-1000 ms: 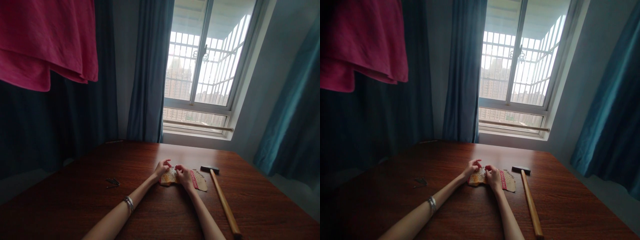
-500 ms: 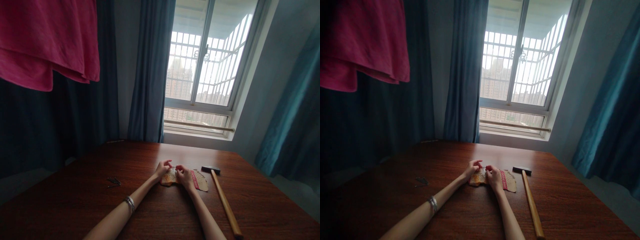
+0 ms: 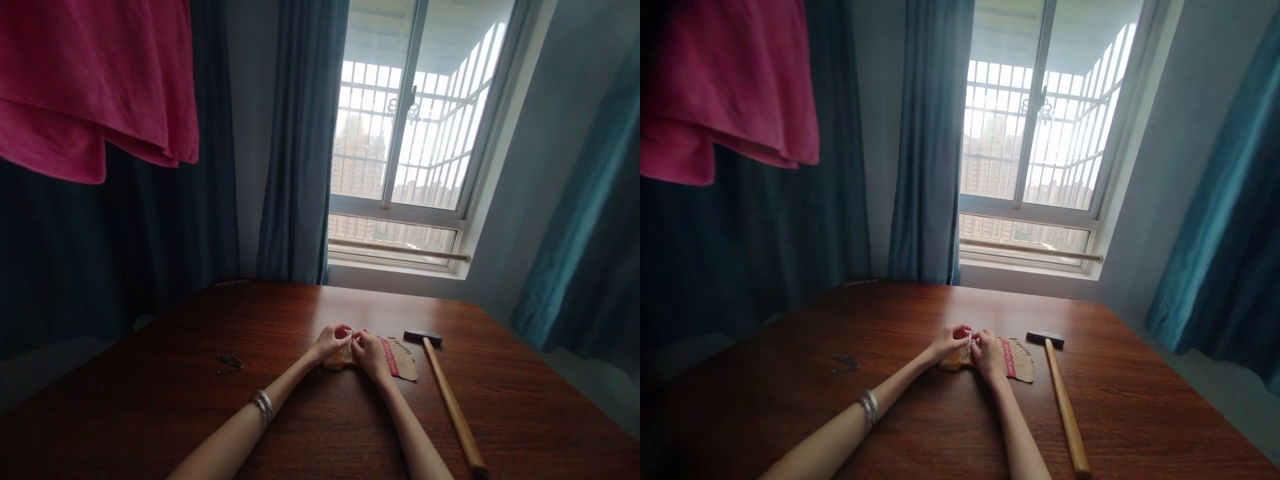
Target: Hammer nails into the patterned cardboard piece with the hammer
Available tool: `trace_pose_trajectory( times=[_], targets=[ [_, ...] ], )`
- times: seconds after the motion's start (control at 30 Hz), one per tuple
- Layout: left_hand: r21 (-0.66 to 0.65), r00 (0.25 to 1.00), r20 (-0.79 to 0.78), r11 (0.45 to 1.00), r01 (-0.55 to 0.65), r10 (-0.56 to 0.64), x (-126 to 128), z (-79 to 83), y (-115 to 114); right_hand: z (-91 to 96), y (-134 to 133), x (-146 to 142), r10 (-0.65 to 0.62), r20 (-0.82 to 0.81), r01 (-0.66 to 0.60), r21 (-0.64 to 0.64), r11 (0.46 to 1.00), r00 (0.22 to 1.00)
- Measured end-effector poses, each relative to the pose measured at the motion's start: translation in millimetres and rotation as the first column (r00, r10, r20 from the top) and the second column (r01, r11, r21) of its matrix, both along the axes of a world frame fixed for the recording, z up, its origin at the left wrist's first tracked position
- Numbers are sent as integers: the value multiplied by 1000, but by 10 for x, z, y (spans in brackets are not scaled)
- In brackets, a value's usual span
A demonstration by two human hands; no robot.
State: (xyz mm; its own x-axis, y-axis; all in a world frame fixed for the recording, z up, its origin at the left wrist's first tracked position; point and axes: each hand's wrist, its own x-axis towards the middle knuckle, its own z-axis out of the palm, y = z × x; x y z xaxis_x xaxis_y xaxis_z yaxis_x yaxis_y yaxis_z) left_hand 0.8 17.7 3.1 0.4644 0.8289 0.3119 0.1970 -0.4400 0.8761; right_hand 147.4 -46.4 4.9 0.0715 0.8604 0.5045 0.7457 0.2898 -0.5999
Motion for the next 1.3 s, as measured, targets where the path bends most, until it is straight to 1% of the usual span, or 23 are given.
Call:
trace_pose_trajectory(
  times=[0.13,0.33,0.5,0.6,0.8,1.0,1.1,1.2,1.27,1.3],
  targets=[
    [12,997,-63,999,-43,44,8,20,12,-12,8,-4,-15,27,15,6,1000,1000],
    [28,993,-115,999,-37,40,67,34,106,-20,8,1,-35,47,34,8,999,998],
    [-11,995,-71,998,67,-68,85,32,138,-43,32,6,-46,46,46,1,999,998],
    [-12,994,-45,995,100,-100,73,56,149,-46,38,5,-50,42,50,1,999,998],
    [-34,995,-41,995,90,-91,54,89,136,-13,4,5,-33,33,33,-6,999,999],
    [-24,998,-30,998,53,-54,57,38,118,27,-43,-25,-3,34,4,-26,1000,999],
    [7,998,-25,999,49,-49,65,9,120,79,-86,-3,27,49,-25,-51,998,998],
    [27,998,-40,999,46,-45,70,-2,113,192,-162,130,46,76,-39,-94,995,996],
    [32,997,-53,998,49,-47,68,-2,104,293,-231,295,14,105,1,-138,990,994],
    [32,997,-57,998,48,-46,67,0,100,342,-271,396,-27,134,51,-173,984,991]
  ],
)
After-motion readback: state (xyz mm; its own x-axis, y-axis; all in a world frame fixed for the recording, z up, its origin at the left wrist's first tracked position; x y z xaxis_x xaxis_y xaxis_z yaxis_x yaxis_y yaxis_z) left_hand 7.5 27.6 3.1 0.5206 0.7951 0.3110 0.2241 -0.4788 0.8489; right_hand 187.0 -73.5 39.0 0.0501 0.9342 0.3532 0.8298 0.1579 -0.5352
